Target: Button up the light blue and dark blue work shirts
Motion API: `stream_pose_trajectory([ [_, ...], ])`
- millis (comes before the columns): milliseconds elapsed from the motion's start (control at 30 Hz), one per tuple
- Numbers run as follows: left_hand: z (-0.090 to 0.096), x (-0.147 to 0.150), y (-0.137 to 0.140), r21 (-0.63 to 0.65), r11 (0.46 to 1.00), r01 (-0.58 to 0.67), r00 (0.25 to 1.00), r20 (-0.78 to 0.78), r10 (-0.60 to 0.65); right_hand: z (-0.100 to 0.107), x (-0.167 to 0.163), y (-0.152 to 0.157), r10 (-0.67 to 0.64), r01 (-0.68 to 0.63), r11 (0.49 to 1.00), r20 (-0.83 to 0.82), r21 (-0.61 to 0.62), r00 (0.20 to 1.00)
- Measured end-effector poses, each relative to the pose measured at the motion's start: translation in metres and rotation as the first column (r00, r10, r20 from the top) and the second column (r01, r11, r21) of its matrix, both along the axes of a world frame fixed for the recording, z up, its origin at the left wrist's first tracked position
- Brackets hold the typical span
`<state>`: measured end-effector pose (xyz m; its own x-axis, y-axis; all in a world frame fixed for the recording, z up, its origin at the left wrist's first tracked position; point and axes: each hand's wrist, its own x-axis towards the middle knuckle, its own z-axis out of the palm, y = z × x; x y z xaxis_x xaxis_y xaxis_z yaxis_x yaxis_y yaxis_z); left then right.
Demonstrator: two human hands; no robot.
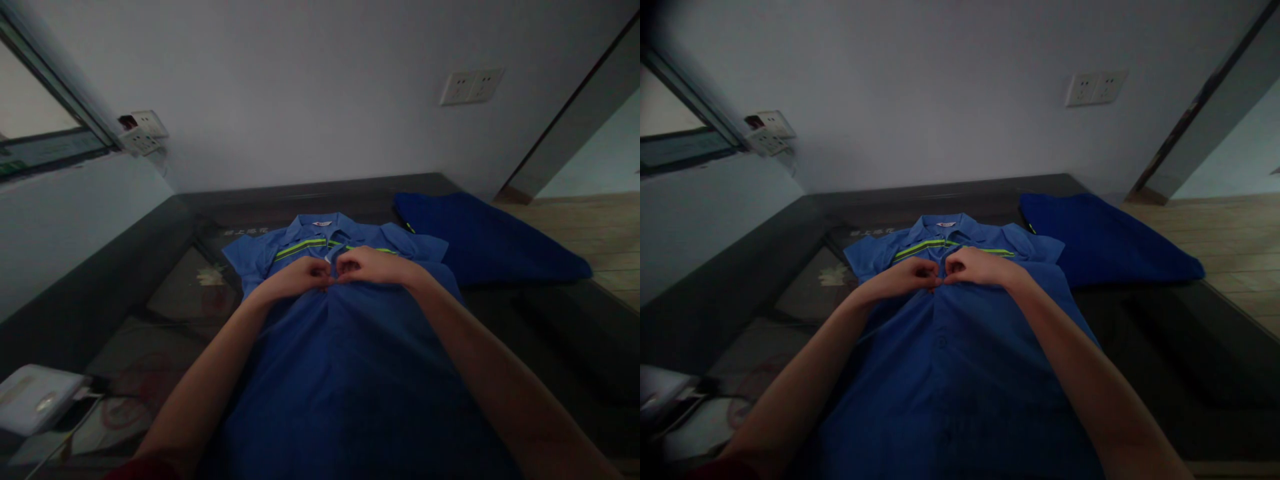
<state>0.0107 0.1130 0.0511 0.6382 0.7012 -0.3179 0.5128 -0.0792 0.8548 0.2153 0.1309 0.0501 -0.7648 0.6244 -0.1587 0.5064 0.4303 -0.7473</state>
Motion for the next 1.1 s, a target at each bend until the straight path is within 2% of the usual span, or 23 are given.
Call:
stream_pose_trajectory([
  [133, -0.002, -0.001, 0.001, -0.002, 1.000, 0.014, 1.000, -0.001, -0.014, -0.004, -0.002, 0.001, 0.021, -0.021, 1.000, -0.034, -0.003, 0.999],
  [400, -0.001, 0.000, 0.003, 0.014, 0.998, 0.063, 0.997, -0.054, -0.062, -0.009, 0.002, 0.007, 0.057, -0.067, 0.992, -0.086, -0.108, 0.995],
  [667, -0.005, 0.000, 0.003, -0.013, 0.999, 0.043, 0.996, -0.079, -0.044, -0.011, 0.000, 0.006, 0.051, -0.058, 0.995, -0.082, -0.082, 0.995],
  [833, -0.012, 0.003, -0.008, 0.065, 0.994, -0.087, 0.993, -0.074, 0.091, -0.011, -0.003, 0.005, 0.053, -0.056, 0.998, -0.103, -0.030, 0.993],
  [1000, -0.030, 0.003, -0.036, 0.089, 0.949, -0.303, 0.952, -0.008, 0.305, -0.017, -0.007, -0.004, 0.041, -0.038, 0.999, -0.092, 0.033, 0.995],
  [1100, -0.036, 0.000, -0.050, 0.118, 0.936, -0.332, 0.943, 0.027, 0.331, -0.024, -0.010, -0.014, 0.008, 0.000, 0.996, -0.085, 0.092, 0.996],
])
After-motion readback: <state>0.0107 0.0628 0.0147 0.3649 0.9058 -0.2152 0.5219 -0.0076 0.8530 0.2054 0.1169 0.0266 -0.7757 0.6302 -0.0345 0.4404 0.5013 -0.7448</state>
